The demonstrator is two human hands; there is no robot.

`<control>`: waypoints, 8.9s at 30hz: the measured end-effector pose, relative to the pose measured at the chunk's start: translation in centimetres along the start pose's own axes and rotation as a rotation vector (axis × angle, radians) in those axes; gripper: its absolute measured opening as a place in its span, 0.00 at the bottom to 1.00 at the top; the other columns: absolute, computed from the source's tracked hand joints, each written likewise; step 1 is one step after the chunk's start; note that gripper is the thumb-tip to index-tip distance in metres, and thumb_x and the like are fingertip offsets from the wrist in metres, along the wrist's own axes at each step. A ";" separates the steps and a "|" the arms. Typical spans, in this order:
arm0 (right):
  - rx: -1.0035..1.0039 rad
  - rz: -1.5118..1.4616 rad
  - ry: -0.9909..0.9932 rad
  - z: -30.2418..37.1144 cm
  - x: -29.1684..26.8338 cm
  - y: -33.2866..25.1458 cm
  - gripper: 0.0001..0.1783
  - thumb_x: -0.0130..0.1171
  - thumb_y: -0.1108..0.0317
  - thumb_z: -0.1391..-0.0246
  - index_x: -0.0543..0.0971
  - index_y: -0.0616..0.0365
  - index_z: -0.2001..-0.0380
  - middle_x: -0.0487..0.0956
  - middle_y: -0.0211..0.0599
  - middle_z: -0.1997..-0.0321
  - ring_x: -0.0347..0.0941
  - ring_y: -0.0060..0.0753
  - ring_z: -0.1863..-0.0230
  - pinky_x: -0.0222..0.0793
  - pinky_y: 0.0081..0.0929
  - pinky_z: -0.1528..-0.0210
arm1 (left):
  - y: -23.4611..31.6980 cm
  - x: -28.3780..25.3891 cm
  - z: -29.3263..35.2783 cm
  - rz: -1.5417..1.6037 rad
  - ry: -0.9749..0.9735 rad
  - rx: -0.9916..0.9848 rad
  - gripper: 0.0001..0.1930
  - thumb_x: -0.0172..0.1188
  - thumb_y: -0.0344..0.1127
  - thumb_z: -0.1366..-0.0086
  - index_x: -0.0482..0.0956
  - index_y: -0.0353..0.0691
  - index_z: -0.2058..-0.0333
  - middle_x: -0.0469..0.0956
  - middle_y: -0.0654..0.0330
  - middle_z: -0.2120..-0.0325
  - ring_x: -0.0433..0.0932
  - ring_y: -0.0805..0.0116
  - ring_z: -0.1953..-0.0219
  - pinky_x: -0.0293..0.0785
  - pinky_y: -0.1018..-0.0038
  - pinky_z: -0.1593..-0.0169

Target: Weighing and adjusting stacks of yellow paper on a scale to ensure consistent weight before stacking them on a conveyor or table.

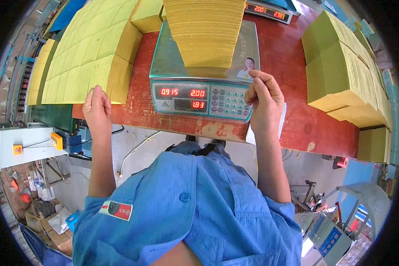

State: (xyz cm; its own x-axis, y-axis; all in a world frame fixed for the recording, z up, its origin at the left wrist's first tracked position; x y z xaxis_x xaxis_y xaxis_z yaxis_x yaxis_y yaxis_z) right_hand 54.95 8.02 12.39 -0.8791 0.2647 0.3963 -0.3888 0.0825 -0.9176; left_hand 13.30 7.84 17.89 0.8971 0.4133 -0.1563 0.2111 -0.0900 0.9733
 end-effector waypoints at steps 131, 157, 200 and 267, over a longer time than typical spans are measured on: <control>0.039 -0.062 0.185 6.0 -0.4 0.2 0.10 0.49 0.73 0.39 0.76 0.65 0.59 0.75 0.35 0.72 0.73 0.26 0.70 0.70 0.23 0.67 | 16.4 11.2 -5.2 -0.301 -0.304 1.084 0.07 0.62 0.22 0.44 0.80 0.37 0.66 0.79 0.58 0.67 0.79 0.64 0.64 0.75 0.71 0.59; 0.034 -0.182 0.105 6.0 -1.4 -0.2 0.09 0.49 0.74 0.38 0.76 0.62 0.58 0.77 0.34 0.71 0.74 0.25 0.71 0.71 0.22 0.66 | 19.3 22.2 -3.4 -0.227 -0.602 1.084 0.11 0.64 0.28 0.41 0.83 0.35 0.59 0.81 0.53 0.56 0.78 0.55 0.49 0.72 0.64 0.43; -0.208 0.039 -0.264 -13.4 12.5 -10.3 0.28 0.48 0.60 0.34 0.64 0.65 0.36 0.68 0.43 0.36 0.65 0.31 0.37 0.59 0.26 0.37 | 13.6 21.2 -7.0 -0.073 -0.703 0.884 0.32 0.45 0.54 0.29 0.63 0.33 0.38 0.53 0.46 0.32 0.48 0.51 0.29 0.44 0.60 0.30; -0.376 0.324 0.006 -5.5 3.2 -1.5 0.19 0.46 0.61 0.33 0.75 0.65 0.52 0.79 0.41 0.58 0.74 0.30 0.54 0.66 0.28 0.48 | 10.4 19.2 -5.4 0.034 -1.050 -0.661 0.26 0.56 0.40 0.34 0.67 0.32 0.42 0.75 0.50 0.48 0.77 0.64 0.47 0.74 0.68 0.44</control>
State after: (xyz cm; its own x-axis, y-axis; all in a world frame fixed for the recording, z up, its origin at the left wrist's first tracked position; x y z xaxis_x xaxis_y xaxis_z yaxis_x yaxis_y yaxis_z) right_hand 54.21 14.06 14.88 -0.9365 0.3392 0.0893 0.0318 0.3356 -0.9415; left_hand 30.60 19.75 25.91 0.8392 -0.5330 0.1080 0.2190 0.5130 0.8300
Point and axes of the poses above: each hand's wrist, its own z-axis away from the middle knuckle, its own x-axis out of the palm, y = z × x, the point moved 9 cm from there along -z, towards the middle knuckle
